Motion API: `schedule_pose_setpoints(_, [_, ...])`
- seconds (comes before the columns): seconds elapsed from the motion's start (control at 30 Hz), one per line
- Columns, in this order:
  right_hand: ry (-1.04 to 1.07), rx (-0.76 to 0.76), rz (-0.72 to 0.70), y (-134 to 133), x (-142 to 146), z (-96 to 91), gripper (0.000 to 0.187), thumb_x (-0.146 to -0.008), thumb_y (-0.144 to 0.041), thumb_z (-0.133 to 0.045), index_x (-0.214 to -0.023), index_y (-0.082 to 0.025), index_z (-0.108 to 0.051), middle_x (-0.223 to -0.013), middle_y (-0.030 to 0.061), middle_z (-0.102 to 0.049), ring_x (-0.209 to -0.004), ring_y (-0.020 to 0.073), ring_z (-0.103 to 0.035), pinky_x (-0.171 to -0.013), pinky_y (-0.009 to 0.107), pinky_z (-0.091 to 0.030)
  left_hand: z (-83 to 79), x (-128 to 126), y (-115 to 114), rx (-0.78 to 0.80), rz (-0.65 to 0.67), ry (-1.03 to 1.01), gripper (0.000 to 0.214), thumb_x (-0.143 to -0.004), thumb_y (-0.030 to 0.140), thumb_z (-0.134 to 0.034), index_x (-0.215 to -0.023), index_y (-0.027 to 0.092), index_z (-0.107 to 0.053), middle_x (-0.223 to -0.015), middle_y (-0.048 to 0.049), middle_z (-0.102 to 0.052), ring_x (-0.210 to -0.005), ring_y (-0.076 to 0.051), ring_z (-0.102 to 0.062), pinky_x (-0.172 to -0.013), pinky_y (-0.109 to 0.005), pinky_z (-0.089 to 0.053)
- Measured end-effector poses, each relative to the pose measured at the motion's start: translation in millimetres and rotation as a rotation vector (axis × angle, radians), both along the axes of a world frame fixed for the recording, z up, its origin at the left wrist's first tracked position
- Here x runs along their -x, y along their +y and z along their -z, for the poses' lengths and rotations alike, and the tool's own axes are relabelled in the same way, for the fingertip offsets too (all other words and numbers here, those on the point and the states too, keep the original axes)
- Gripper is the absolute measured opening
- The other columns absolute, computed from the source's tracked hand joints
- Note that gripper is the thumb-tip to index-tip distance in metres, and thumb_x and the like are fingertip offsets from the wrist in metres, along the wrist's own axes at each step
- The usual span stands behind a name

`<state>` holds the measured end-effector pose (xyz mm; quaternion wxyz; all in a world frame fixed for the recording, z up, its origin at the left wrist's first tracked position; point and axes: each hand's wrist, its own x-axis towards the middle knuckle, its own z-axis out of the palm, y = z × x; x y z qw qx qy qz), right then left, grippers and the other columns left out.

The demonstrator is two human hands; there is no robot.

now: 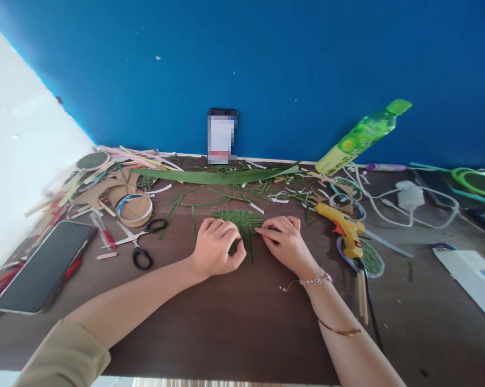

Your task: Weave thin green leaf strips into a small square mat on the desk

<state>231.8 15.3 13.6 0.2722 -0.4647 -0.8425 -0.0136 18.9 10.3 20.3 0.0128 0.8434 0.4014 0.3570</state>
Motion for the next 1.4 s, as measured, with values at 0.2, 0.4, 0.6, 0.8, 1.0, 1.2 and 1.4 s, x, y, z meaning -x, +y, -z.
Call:
schedule_pose_setpoints(0.2, [-0.053,-0.011,-0.018,-2,3,-0.8,0.021,-0.089,-0.016,-0.051,-0.091,-0.024,-0.07,-0.085,0.0032,-0.066,-0.083,0.0168,-0.056,-0.081,0.037,-0.034,-0.8,5,2,0.017,0.139,0.093,0.027,-0.082,0.038,-0.047,-0.079,0.019,-0.066,-0.082,-0.0037,-0.067,-0.076,-0.018,-0.056,-0.077,-0.037,-0.038])
schedule_pose_setpoints(0.4, [-0.093,-0.002,-0.03,-3,2,0.1,0.022,-0.09,-0.016,-0.049,-0.093,-0.021,-0.07,-0.083,0.0048,-0.066,-0.079,0.0172,-0.054,-0.071,0.032,-0.039,1.2,7,5,-0.002,0.142,0.308,0.041,-0.088,0.046,-0.042,-0.081,0.017,-0.071,-0.085,-0.0054,-0.069,-0.081,-0.021,-0.054,-0.074,-0.039,-0.037])
schedule_pose_setpoints(0.6, [-0.062,-0.002,-0.048,-1,2,2.0,0.021,-0.09,-0.016,-0.049,-0.093,-0.02,-0.07,-0.08,0.0046,-0.065,-0.077,0.0169,-0.054,-0.07,0.032,-0.04,0.1,6,4,-0.002,0.153,0.34,0.044,-0.088,0.048,-0.041,-0.083,0.017,-0.071,-0.087,-0.0066,-0.067,-0.083,-0.022,-0.053,-0.073,-0.038,-0.038])
schedule_pose_setpoints(0.8, [-0.03,0.004,-0.059,-1,3,4.5,0.018,-0.089,-0.016,-0.051,-0.091,-0.018,-0.069,-0.08,0.0046,-0.066,-0.076,0.0169,-0.055,-0.07,0.032,-0.041,-1.2,8,8,-0.012,0.228,0.389,0.045,-0.088,0.048,-0.04,-0.083,0.015,-0.07,-0.086,-0.0081,-0.063,-0.085,-0.022,-0.051,-0.076,-0.038,-0.038])
schedule_pose_setpoints(1.0, [0.012,0.025,-0.076,-1,4,3.8,0.017,-0.088,-0.015,-0.052,-0.09,-0.019,-0.069,-0.079,0.0038,-0.066,-0.076,0.0165,-0.056,-0.069,0.032,-0.042,0.6,9,8,-0.049,0.244,0.381,0.042,-0.087,0.047,-0.042,-0.083,0.016,-0.069,-0.086,-0.008,-0.062,-0.084,-0.022,-0.052,-0.075,-0.038,-0.039])
schedule_pose_setpoints(1.2, [0.04,0.033,-0.095,-2,6,2.3,0.017,-0.089,-0.018,-0.052,-0.088,-0.02,-0.068,-0.078,0.0042,-0.066,-0.075,0.0164,-0.056,-0.069,0.033,-0.043,-8.1,17,16,-0.264,0.365,0.038,0.026,-0.082,0.032,-0.044,-0.077,0.019,-0.066,-0.083,-0.0033,-0.065,-0.074,-0.017,-0.052,-0.065,-0.031,-0.041])
schedule_pose_setpoints(1.4, [0.056,0.039,-0.111,-3,7,3.6,0.017,-0.089,-0.017,-0.051,-0.087,-0.019,-0.068,-0.08,0.005,-0.065,-0.077,0.0168,-0.056,-0.071,0.033,-0.045,-30.3,25,30,0.082,0.281,0.186,0.021,-0.082,0.032,-0.05,-0.085,0.016,-0.063,-0.089,-0.0049,-0.064,-0.082,-0.018,-0.055,-0.074,-0.032,-0.045])
